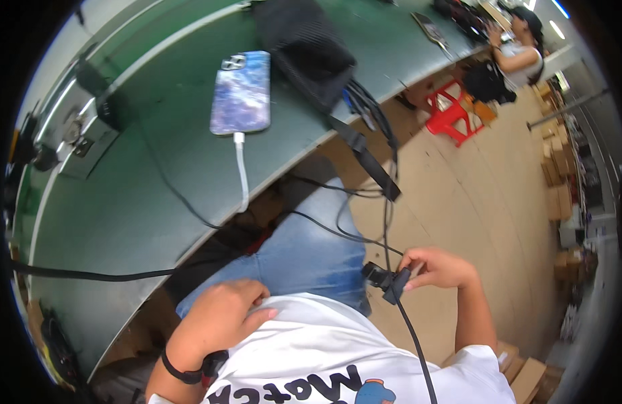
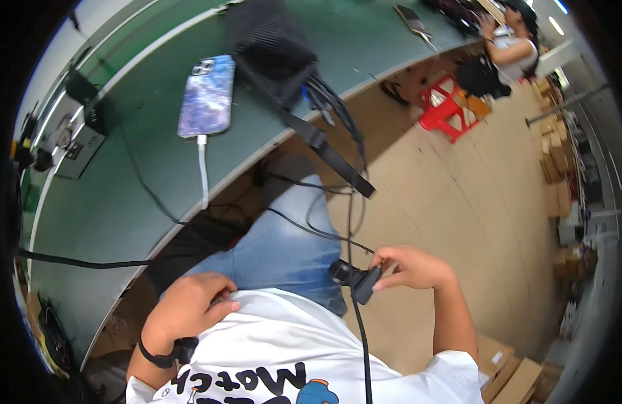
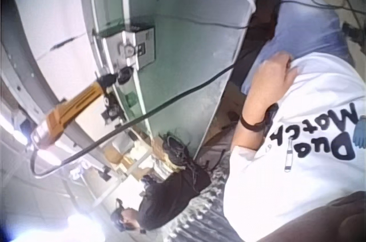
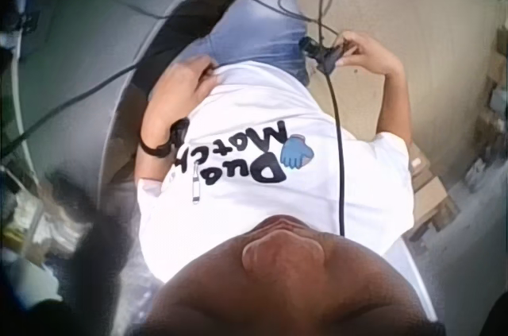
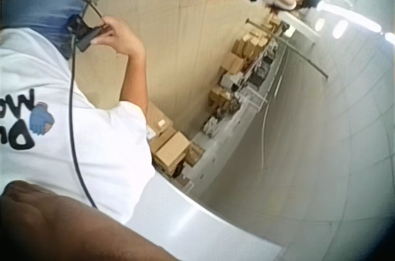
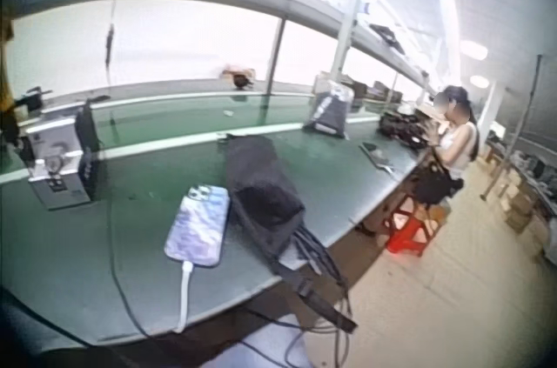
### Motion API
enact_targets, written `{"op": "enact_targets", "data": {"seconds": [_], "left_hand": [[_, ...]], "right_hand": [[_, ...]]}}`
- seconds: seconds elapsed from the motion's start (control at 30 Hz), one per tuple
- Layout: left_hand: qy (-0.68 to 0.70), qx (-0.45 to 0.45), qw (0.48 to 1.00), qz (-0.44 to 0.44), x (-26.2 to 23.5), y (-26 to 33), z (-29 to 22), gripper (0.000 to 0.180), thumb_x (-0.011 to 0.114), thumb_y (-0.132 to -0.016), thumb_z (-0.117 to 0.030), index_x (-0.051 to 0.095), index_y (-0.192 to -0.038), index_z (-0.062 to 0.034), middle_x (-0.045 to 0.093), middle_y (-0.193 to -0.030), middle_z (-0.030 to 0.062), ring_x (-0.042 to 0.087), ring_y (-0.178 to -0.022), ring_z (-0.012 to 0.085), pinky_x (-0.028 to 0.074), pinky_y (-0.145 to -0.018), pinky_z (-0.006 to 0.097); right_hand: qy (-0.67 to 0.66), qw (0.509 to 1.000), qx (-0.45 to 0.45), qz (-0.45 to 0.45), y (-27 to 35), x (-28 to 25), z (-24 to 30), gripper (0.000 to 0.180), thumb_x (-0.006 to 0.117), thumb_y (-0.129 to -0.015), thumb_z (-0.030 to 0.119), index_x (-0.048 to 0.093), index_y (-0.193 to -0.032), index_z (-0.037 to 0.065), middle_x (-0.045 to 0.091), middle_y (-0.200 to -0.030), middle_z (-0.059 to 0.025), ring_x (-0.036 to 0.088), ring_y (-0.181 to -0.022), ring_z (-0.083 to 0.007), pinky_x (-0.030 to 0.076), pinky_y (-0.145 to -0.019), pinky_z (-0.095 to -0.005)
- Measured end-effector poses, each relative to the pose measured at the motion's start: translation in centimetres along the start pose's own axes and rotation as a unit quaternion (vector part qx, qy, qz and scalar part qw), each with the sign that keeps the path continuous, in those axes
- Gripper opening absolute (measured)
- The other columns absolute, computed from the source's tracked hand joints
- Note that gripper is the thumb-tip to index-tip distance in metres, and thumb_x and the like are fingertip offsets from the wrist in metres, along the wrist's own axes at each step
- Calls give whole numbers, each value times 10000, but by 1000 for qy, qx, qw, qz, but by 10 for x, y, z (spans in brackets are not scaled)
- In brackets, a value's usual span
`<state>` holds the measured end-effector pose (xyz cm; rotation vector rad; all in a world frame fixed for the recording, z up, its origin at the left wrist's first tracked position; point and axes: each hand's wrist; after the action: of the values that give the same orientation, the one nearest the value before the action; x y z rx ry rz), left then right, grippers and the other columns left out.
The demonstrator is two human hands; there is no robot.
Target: Manually assemble components of a small speaker using a power screwdriver and assembly jig.
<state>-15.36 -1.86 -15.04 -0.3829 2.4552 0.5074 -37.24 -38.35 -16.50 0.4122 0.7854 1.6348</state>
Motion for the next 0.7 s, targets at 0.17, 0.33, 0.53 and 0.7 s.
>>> {"op": "enact_targets", "data": {"seconds": [0.17,0.33,0.53,0.7], "left_hand": [[16,115,993,9,2,-45,-27,498,795,-768,-319,622,-1118,-10,651,-1004,181,635,-922,351,508,-802,386],[71,99,993,4,-4,-39,-29,1047,923,-606,-301,349,-1439,-34,483,-1326,184,559,-1167,348,474,-963,398],[315,88,919,-220,-8,-2,-8,1275,979,-549,-237,161,-1512,-67,358,-1452,217,525,-1231,310,474,-990,432],[188,115,939,-262,-17,17,-10,1027,924,-641,-184,310,-1447,-20,489,-1372,185,527,-1233,259,412,-1059,405]], "right_hand": [[112,955,-248,-116,-22,64,18,329,825,-775,213,632,-953,15,680,-964,-100,664,-772,-227,545,-658,-311],[-17,918,-344,-195,-71,116,62,288,822,-769,88,632,-958,-16,681,-983,-117,679,-794,-183,569,-691,-286],[-454,825,-328,-74,-104,167,104,274,674,-869,-67,518,-1078,18,646,-1021,-115,676,-955,-191,571,-865,-349],[-539,813,-217,33,-100,169,126,206,654,-937,65,521,-1085,10,636,-1019,-111,683,-900,-190,593,-766,-319]]}}
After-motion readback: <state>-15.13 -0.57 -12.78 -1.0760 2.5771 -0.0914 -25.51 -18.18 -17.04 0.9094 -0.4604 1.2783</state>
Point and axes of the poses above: each hand's wrist, its own y-axis away from the middle knuckle, its own x-axis out of the palm, z = x × y
